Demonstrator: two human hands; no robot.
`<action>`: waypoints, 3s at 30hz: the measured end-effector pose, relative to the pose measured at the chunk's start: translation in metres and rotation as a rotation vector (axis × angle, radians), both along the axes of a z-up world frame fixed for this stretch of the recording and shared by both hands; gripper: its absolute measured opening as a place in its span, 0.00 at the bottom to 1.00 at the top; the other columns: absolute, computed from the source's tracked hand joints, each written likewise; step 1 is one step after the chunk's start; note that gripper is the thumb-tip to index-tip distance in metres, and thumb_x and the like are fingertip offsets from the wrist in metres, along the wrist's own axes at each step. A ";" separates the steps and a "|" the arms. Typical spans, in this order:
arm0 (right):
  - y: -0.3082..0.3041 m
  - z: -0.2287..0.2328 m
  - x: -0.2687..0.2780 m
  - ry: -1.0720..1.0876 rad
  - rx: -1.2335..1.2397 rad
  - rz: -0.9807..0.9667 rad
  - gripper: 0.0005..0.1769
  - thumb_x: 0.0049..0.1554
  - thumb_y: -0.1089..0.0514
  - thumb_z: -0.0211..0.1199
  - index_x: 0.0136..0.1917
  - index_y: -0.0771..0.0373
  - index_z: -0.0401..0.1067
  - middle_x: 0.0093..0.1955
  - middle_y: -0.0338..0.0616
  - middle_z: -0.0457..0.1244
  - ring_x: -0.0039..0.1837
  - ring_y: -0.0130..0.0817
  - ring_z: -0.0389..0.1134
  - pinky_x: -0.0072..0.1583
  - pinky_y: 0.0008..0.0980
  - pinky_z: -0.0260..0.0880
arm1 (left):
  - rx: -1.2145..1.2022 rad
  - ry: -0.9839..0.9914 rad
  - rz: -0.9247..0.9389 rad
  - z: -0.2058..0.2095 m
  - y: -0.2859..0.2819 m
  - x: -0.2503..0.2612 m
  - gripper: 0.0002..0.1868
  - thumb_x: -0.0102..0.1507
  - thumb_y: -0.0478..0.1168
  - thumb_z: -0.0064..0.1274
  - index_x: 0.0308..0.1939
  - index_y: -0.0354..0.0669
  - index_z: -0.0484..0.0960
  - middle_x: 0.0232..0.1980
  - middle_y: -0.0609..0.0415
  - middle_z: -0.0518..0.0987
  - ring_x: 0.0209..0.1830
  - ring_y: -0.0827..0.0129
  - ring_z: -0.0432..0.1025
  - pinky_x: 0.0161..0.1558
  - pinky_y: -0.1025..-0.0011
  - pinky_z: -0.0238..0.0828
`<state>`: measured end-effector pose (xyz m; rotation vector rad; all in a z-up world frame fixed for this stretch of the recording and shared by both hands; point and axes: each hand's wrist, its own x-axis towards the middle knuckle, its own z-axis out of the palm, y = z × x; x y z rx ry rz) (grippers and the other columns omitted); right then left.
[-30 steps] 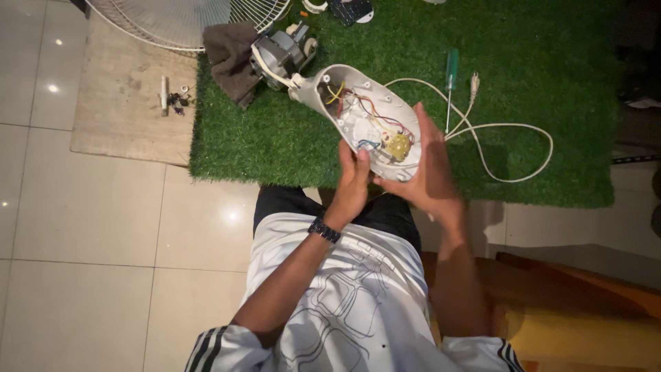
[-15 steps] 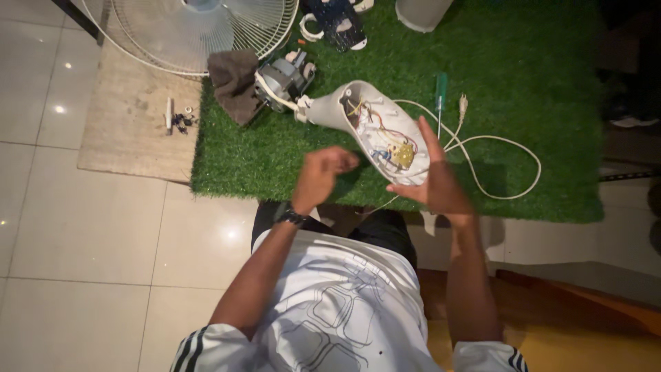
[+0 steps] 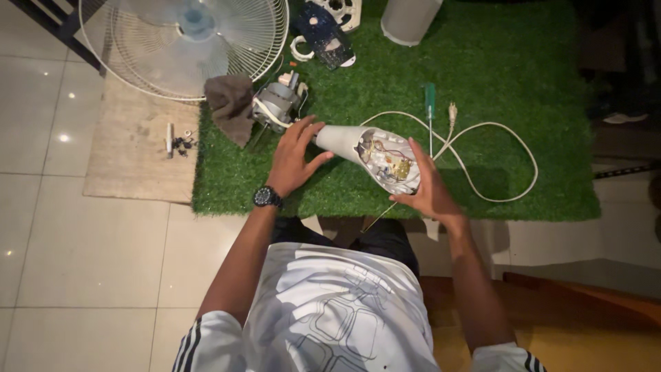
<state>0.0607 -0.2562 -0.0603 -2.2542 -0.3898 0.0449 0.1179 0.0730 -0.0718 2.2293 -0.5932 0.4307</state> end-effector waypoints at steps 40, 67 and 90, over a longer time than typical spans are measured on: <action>-0.007 -0.027 0.001 0.075 0.096 -0.056 0.75 0.35 0.52 0.83 0.84 0.60 0.39 0.87 0.53 0.37 0.86 0.51 0.40 0.80 0.48 0.44 | -0.111 0.533 0.676 -0.146 -0.061 0.285 0.30 0.47 0.58 0.75 0.34 0.34 0.85 0.40 0.34 0.84 0.40 0.46 0.81 0.45 0.57 0.78; -0.023 -0.106 -0.013 0.077 0.299 -0.213 0.80 0.38 0.54 0.89 0.85 0.62 0.32 0.82 0.54 0.53 0.81 0.44 0.56 0.79 0.42 0.58 | -0.019 0.316 -0.252 0.114 -0.123 0.020 0.12 0.65 0.44 0.59 0.44 0.38 0.87 0.35 0.45 0.84 0.32 0.55 0.79 0.35 0.62 0.74; -0.027 -0.059 -0.031 -0.028 0.208 -0.207 0.73 0.43 0.49 0.85 0.85 0.57 0.37 0.87 0.55 0.40 0.86 0.50 0.45 0.80 0.53 0.51 | 0.181 -0.029 -0.114 0.076 -0.140 0.033 0.07 0.65 0.43 0.62 0.43 0.45 0.88 0.36 0.41 0.81 0.37 0.49 0.75 0.40 0.53 0.69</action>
